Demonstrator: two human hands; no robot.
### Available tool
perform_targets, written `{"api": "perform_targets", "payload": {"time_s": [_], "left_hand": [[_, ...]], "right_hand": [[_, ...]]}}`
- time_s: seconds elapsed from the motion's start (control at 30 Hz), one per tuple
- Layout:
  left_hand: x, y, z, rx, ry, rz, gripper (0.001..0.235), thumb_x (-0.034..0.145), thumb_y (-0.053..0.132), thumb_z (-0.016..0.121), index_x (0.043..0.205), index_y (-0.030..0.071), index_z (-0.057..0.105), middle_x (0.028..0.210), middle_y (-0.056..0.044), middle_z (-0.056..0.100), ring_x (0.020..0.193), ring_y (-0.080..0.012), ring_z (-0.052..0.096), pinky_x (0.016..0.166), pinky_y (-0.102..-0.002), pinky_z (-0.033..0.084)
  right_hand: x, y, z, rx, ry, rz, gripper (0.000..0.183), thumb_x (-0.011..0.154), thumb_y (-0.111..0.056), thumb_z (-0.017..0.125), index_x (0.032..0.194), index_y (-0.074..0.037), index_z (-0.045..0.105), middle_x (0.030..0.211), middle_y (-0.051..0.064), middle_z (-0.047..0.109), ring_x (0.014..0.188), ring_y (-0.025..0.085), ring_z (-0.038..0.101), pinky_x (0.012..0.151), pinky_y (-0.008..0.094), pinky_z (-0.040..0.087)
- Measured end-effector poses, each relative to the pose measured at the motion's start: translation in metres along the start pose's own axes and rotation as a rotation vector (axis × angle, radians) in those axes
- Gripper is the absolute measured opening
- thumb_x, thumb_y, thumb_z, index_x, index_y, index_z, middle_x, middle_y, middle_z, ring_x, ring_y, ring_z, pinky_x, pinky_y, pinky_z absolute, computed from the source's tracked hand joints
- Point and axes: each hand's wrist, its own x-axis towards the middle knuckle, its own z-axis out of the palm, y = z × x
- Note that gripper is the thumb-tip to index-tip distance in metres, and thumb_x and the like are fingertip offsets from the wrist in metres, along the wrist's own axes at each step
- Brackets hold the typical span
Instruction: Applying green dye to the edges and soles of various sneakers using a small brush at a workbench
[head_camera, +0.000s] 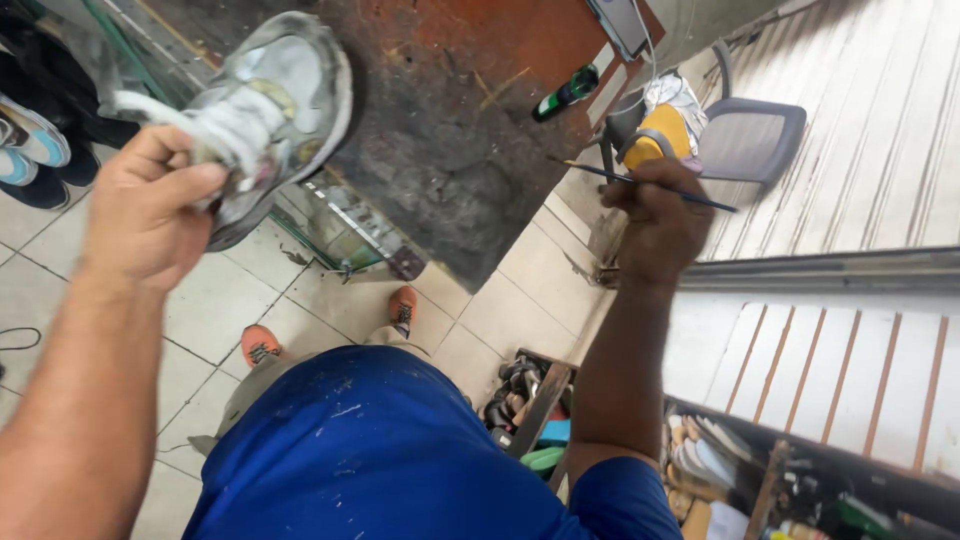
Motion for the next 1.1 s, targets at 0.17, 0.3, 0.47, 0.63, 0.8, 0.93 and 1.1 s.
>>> {"api": "perform_targets", "payload": {"time_s": [0.17,0.3,0.47,0.63,0.8,0.93,1.1], "left_hand": [[-0.012,0.009,0.012,-0.028,0.082,-0.323,0.014,0.086,0.010,0.069,0.100,0.012,0.071,0.098,-0.002,0.075,0.088,-0.0184,0.074,0.080,-0.033,0.062],[-0.008,-0.006,0.037,-0.077,0.275,-0.314,0.019,0.081,0.008,0.068,0.101,0.007,0.071,0.100,-0.005,0.077,0.087,-0.0195,0.078,0.087,-0.035,0.069],[-0.024,-0.010,0.048,-0.093,0.049,-0.071,0.075,0.071,0.027,0.067,0.145,0.017,0.059,0.143,0.002,0.067,0.142,-0.0175,0.065,0.130,-0.040,0.053],[-0.027,-0.027,0.046,-0.063,0.169,-0.069,0.086,0.068,0.034,0.063,0.153,0.021,0.054,0.150,0.004,0.064,0.149,-0.0186,0.062,0.131,-0.044,0.052],[-0.040,-0.023,0.056,0.149,0.098,0.053,0.088,0.084,0.054,0.065,0.163,0.022,0.043,0.160,0.003,0.055,0.156,-0.0184,0.056,0.137,-0.043,0.050],[-0.054,-0.040,0.026,0.498,0.368,-0.219,0.049,0.102,0.054,0.056,0.141,0.025,0.049,0.104,0.010,0.045,0.086,-0.0076,0.041,0.074,-0.030,0.033],[-0.068,-0.061,0.012,0.563,0.361,-0.005,0.053,0.102,0.029,0.069,0.150,0.015,0.053,0.139,0.003,0.060,0.125,-0.0139,0.060,0.118,-0.028,0.051]], "right_hand": [[0.054,-0.021,-0.031,0.035,-0.141,-0.120,0.024,0.071,-0.008,0.050,0.083,0.006,0.065,0.089,0.017,0.056,0.066,0.038,0.064,0.057,0.035,0.061],[0.101,-0.007,-0.037,0.074,-0.298,-0.141,0.023,0.074,-0.005,0.048,0.086,0.005,0.064,0.089,0.016,0.055,0.064,0.038,0.068,0.050,0.033,0.055],[0.148,-0.003,-0.026,-0.120,-0.625,-0.642,0.014,0.085,0.012,0.053,0.088,-0.001,0.058,0.075,0.012,0.062,0.070,0.023,0.058,0.073,0.035,0.046],[0.172,0.007,-0.018,-0.255,-0.727,-0.729,0.016,0.082,0.015,0.068,0.081,0.001,0.061,0.076,0.012,0.062,0.076,0.025,0.057,0.073,0.039,0.046],[0.170,0.006,-0.002,-0.459,-0.738,-0.649,0.021,0.080,0.016,0.076,0.078,0.000,0.063,0.080,0.012,0.062,0.075,0.022,0.056,0.068,0.035,0.046],[0.169,0.018,0.010,-0.522,-0.799,-0.529,0.019,0.083,0.018,0.069,0.087,-0.001,0.065,0.077,0.007,0.059,0.065,0.011,0.052,0.057,0.023,0.043],[0.164,0.025,0.022,-0.662,-0.804,-0.450,0.018,0.088,0.007,0.073,0.086,-0.010,0.066,0.059,-0.007,0.051,0.053,0.003,0.042,0.055,0.023,0.041]]}}
